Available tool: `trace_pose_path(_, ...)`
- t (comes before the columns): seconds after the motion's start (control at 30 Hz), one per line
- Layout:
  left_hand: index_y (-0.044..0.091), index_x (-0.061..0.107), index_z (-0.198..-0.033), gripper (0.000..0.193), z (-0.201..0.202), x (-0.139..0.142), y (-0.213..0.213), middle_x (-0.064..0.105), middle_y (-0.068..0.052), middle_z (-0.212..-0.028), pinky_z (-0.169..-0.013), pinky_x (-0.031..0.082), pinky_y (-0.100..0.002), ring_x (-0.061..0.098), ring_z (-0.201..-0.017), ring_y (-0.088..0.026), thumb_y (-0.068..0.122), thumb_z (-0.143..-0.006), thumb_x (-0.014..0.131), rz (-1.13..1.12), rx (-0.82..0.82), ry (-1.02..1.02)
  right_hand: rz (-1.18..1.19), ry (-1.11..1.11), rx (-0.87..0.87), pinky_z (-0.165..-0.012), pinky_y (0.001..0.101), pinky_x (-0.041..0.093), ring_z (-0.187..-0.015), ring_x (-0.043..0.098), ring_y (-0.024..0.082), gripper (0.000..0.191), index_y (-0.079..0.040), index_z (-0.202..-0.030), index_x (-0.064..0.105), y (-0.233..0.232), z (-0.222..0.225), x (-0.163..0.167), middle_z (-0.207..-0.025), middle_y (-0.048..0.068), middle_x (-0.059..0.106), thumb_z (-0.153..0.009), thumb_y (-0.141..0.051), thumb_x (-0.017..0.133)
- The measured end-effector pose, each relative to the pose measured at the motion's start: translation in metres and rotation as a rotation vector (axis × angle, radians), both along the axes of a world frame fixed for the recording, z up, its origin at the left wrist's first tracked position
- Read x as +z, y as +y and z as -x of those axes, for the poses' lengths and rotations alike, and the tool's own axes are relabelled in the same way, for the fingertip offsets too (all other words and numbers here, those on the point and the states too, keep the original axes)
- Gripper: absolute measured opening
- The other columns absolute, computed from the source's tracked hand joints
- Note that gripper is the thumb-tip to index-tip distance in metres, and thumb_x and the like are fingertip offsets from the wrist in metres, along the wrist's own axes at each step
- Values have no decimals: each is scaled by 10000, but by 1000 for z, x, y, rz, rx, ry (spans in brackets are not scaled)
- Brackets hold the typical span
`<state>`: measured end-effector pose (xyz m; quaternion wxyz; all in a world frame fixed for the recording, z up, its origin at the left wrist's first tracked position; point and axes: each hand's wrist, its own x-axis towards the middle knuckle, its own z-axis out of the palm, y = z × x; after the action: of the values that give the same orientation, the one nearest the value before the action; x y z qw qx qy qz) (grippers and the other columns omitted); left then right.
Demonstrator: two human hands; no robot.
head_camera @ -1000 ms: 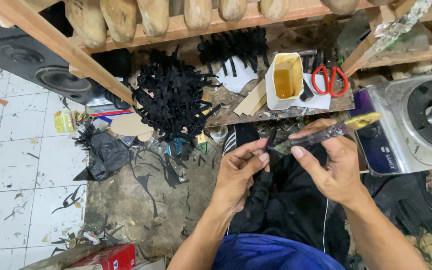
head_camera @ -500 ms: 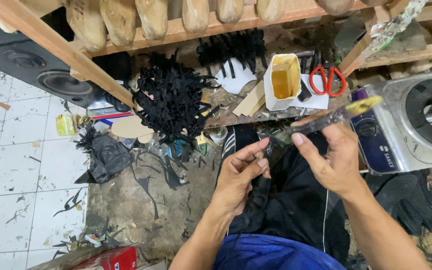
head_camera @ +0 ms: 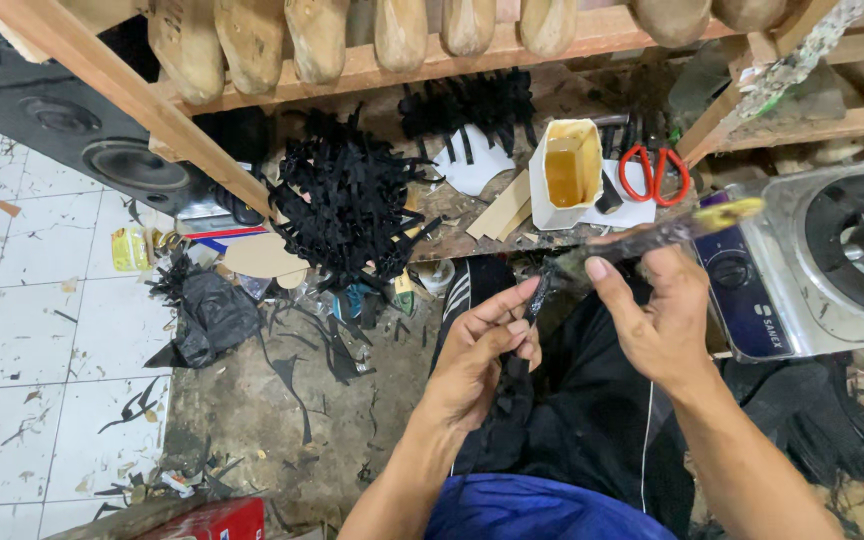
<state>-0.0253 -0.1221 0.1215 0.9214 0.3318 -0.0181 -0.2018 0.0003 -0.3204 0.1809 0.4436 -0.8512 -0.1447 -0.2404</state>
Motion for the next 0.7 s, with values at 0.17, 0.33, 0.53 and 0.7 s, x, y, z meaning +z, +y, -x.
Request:
trace_pose_path(0.17,-61,613,-1374,394,-5,2,-12,587,-2,-955,-793,462,-210,546,-845,-76,-48,-983,655,-273,394,-184,-588,398,-38,-756,300,531,-810,644,185,236,22,-1228,684,7,1,-6,-986,142,715,-1000,-41,691)
trace_pose_path(0.33,-52,605,-1357,382,-11,11,-23,580,14,-989,-781,468,-195,553,-882,-50,-62,-979,658,-375,621,-250,-505,361,344,-902,292,569,-1116,682,148,783,-17,-1486,398,31,19,-11,-1455,165,584,-804,80,769)
trace_pose_path(0.53,-9,577,-1351,407,-10,15,-20,600,18,-1056,-856,496,-202,580,-953,-47,-34,-952,657,-308,504,-221,-565,419,167,-793,273,580,-884,652,95,897,-59,-1515,376,39,21,-10,-1520,172,546,-740,146,778)
trace_pose_path(0.7,-3,669,-1204,287,-2,-7,3,651,14,-1008,-839,523,-224,616,-925,-57,25,-926,735,-409,75,-217,-715,371,232,-860,276,577,-936,637,95,901,-62,-1556,373,15,10,-1,-1585,193,511,-771,164,753)
